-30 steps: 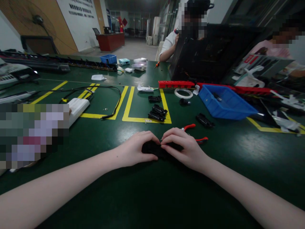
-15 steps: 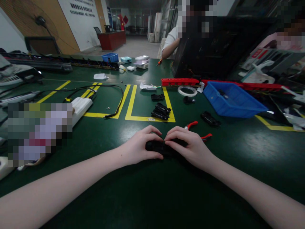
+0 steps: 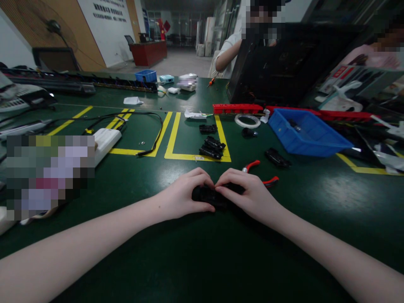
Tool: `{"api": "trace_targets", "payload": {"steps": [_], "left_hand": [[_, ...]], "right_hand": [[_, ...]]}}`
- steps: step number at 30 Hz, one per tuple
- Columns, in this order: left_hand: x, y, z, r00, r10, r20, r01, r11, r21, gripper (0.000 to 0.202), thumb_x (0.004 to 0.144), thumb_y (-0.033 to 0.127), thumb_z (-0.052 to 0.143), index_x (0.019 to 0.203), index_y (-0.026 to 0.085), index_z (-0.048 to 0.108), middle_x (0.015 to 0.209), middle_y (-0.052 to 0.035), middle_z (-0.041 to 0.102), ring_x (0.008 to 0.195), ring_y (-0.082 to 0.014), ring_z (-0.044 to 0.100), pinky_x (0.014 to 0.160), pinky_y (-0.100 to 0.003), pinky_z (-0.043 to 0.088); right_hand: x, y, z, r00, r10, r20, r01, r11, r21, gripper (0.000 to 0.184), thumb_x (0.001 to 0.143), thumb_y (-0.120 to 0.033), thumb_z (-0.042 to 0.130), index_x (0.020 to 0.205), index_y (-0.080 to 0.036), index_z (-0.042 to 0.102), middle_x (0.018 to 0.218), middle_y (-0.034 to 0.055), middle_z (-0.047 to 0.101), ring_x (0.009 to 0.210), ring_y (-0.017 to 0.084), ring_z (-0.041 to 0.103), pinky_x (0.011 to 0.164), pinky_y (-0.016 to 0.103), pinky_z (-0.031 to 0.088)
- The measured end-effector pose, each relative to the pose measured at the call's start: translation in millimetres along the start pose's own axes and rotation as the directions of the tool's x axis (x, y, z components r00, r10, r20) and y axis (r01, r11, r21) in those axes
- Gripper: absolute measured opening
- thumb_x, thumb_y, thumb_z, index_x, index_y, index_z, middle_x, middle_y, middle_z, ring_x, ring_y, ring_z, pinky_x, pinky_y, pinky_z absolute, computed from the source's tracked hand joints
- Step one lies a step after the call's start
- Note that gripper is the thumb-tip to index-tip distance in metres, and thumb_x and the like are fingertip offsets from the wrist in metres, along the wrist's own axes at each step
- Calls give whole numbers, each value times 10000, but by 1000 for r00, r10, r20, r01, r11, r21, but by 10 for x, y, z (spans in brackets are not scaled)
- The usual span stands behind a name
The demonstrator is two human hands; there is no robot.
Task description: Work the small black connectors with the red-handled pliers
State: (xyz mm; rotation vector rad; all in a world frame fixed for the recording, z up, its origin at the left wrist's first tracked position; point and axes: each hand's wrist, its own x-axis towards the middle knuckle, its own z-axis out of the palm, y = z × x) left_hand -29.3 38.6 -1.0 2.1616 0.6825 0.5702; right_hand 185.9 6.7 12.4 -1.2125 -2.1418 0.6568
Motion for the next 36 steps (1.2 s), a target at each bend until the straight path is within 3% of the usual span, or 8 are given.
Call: {"api": "trace_targets", "payload": {"steps": [19,25,31,36], "left_hand": [[-6,-37,38,1000,14,10,-15,998,57,320,789,316,745,1045,192,599,1128,-63,548,1013,-211,572,910,-382,494],[-48,59,25,999,34,27,-39,982,185,419,784,469,730,1064,194,585,1170,-81,540,1050,-252,540,926,-432,467],[-58,63,17,995,76,65,-91,958,274,285,829,357,688,1029,199,561,1151,-77,553,1033,-243,539,921,-412,442],[-43,76,1,989,104,102,-130,947,294,453,782,556,700,1041,203,583,1122,-66,569,1016,-246,537,885,-395,435]], "right_hand": [[-25,-48,50,999,1,33,1,998,-56,72,855,-183,590,815,-202,646,882,36,642,831,171,605,738,319,475],[-30,-37,47,998,-36,56,40,997,-72,62,853,-185,594,827,-206,647,885,39,649,834,175,613,737,326,481],[-58,-56,11,992,-83,90,90,993,-79,63,848,-167,595,830,-208,639,929,43,653,873,177,616,773,330,477],[-88,-82,5,982,-163,94,177,971,-164,66,844,-161,600,845,-218,632,941,42,664,888,186,612,798,361,463]]}}
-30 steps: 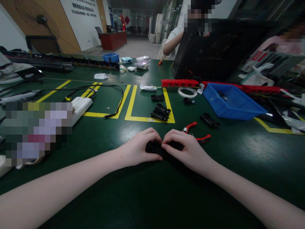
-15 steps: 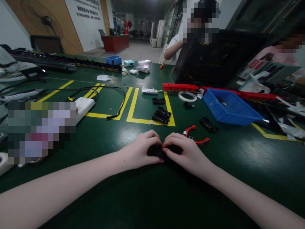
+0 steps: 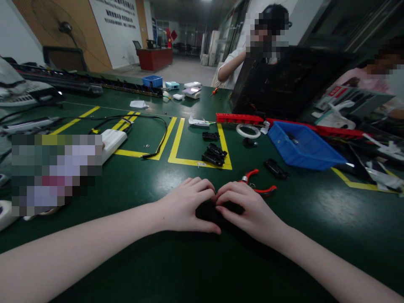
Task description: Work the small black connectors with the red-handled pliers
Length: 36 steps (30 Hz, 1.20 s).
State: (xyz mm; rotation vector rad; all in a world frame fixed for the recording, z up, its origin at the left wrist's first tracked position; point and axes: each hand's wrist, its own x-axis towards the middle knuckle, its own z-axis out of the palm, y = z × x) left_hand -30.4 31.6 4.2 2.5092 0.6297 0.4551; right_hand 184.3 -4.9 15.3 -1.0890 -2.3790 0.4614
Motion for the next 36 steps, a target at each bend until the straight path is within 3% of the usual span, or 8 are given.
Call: {"api": "trace_targets", "payload": {"steps": [4,10,15,19,29,36], "left_hand": [[12,1,6,1000,-12,-10,12,1000,2,381,811,533,676,979,200,601,1083,-55,590,993,-233,548,888,-389,422],[25,-30,35,999,-29,-29,28,999,-44,352,790,462,715,983,197,588,1060,-50,601,979,-228,557,887,-380,424],[17,-32,47,999,-14,-32,13,1000,-13,351,803,432,708,1013,193,560,1054,-48,600,986,-226,557,888,-373,425],[17,-36,50,998,-34,-44,33,999,-30,355,800,431,715,1010,193,556,1061,-46,597,987,-223,559,885,-369,432],[26,-25,54,997,-56,-50,55,998,-18,364,808,458,709,994,182,560,1052,-42,587,965,-217,555,864,-364,442],[30,-28,65,997,-52,-59,52,999,-3,346,814,439,706,989,183,552,1035,-42,585,950,-215,557,851,-360,447]], "right_hand": [[-5,-11,16,996,-89,-31,86,991,-107,83,846,-150,587,862,-220,629,915,44,674,891,195,613,819,383,453],[3,-67,4,1000,-14,14,17,984,-178,59,837,-178,603,817,-226,632,898,33,668,872,197,602,798,385,435],[-6,-110,37,999,-17,-46,4,964,-266,72,861,-176,577,816,-213,618,871,39,668,831,197,593,768,379,432],[-7,-103,61,998,-4,-64,-11,971,-240,82,888,-184,551,845,-207,617,871,48,665,802,191,589,703,348,437],[0,-97,83,997,48,-54,-59,974,-220,70,873,-186,582,820,-205,624,876,42,664,818,187,581,722,342,429],[-17,-66,114,994,43,-99,-54,992,-114,70,887,-207,579,838,-210,629,887,36,656,827,183,589,734,340,430]]}}
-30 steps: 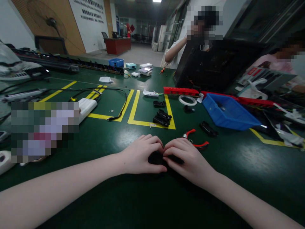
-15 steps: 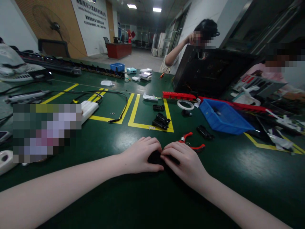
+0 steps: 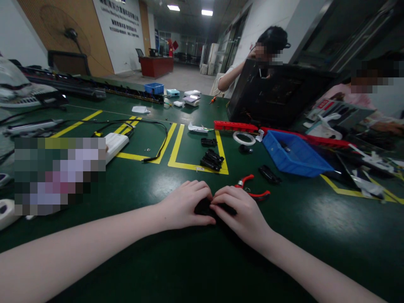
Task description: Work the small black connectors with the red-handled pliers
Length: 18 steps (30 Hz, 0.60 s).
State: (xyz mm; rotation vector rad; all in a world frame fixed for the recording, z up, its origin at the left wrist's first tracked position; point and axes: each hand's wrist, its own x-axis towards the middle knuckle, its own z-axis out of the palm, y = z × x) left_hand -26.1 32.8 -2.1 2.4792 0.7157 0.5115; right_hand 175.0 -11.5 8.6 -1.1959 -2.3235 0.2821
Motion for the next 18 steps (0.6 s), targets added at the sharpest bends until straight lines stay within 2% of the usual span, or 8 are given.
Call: {"api": "trace_targets", "payload": {"steps": [7,18], "left_hand": [[-9,1,4,1000,-17,-14,16,998,-58,328,804,404,727,986,185,566,1062,-43,580,957,-209,554,844,-358,455],[-19,2,11,1000,-13,-15,12,999,-29,339,806,408,729,981,180,549,1057,-41,576,950,-212,548,836,-365,457]], "right_hand": [[9,-6,-2,997,18,71,-14,999,-50,61,878,-198,582,829,-209,618,914,41,640,849,192,585,744,350,430],[0,52,34,999,-3,48,2,1000,14,53,883,-176,555,859,-204,593,923,52,634,855,188,594,744,333,460]]}}
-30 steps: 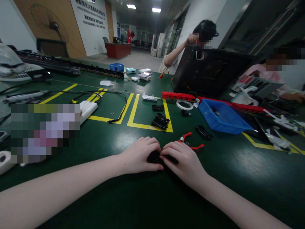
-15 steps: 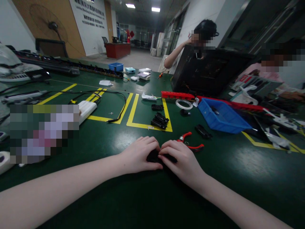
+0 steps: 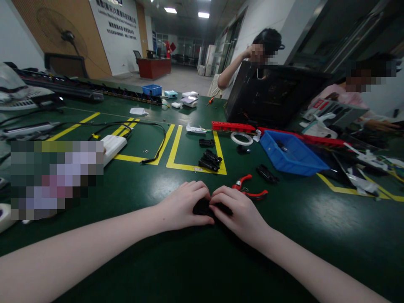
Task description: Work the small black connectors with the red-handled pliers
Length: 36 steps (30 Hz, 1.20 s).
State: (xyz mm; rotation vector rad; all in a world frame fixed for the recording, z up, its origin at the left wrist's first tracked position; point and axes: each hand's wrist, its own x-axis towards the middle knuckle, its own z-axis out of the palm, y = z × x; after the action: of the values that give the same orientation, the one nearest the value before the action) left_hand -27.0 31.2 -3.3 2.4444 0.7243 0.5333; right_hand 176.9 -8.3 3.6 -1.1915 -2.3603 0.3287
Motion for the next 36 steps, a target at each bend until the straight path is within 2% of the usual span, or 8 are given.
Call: {"api": "trace_targets", "payload": {"steps": [13,19,23,27,32,36], "left_hand": [[7,45,-25,1000,-15,10,15,1000,-28,304,825,385,712,993,177,567,1077,-53,574,971,-219,546,857,-384,464],[2,40,-25,1000,-19,7,20,997,-70,287,825,365,715,992,180,572,1086,-51,566,982,-210,549,845,-366,477],[4,36,-18,1000,-29,2,29,997,-71,285,838,377,695,1001,184,564,1076,-55,569,970,-211,558,833,-369,486],[-16,36,5,998,-50,-43,47,997,-67,380,836,346,695,1122,194,494,1113,-69,561,970,-219,575,800,-371,510],[-34,57,16,999,38,-15,-38,999,3,375,856,215,652,1179,227,462,1211,-63,520,1034,-215,585,849,-373,530],[-37,88,-2,997,74,-19,-72,993,91,388,853,233,668,1188,221,473,1206,-58,531,1017,-220,599,848,-381,537]], "right_hand": [[39,-40,-93,997,-13,74,21,995,-101,42,856,-157,588,833,-193,594,914,46,634,817,174,599,709,304,459],[51,-19,-75,998,-37,54,43,991,-124,53,863,-154,595,837,-190,623,917,39,642,793,160,592,700,297,447],[77,-5,-107,995,-11,100,19,997,-76,46,834,-150,636,823,-194,643,922,33,637,789,154,589,703,295,451],[88,13,-130,992,59,113,-65,996,55,63,826,-148,632,800,-201,655,905,28,628,829,164,600,724,300,464],[88,49,-92,988,131,79,-145,969,198,103,803,-144,630,716,-196,646,870,23,619,852,172,597,771,326,465],[92,79,-55,987,146,59,-156,962,225,88,786,-153,667,709,-196,668,834,16,632,835,172,582,777,335,439]]}}
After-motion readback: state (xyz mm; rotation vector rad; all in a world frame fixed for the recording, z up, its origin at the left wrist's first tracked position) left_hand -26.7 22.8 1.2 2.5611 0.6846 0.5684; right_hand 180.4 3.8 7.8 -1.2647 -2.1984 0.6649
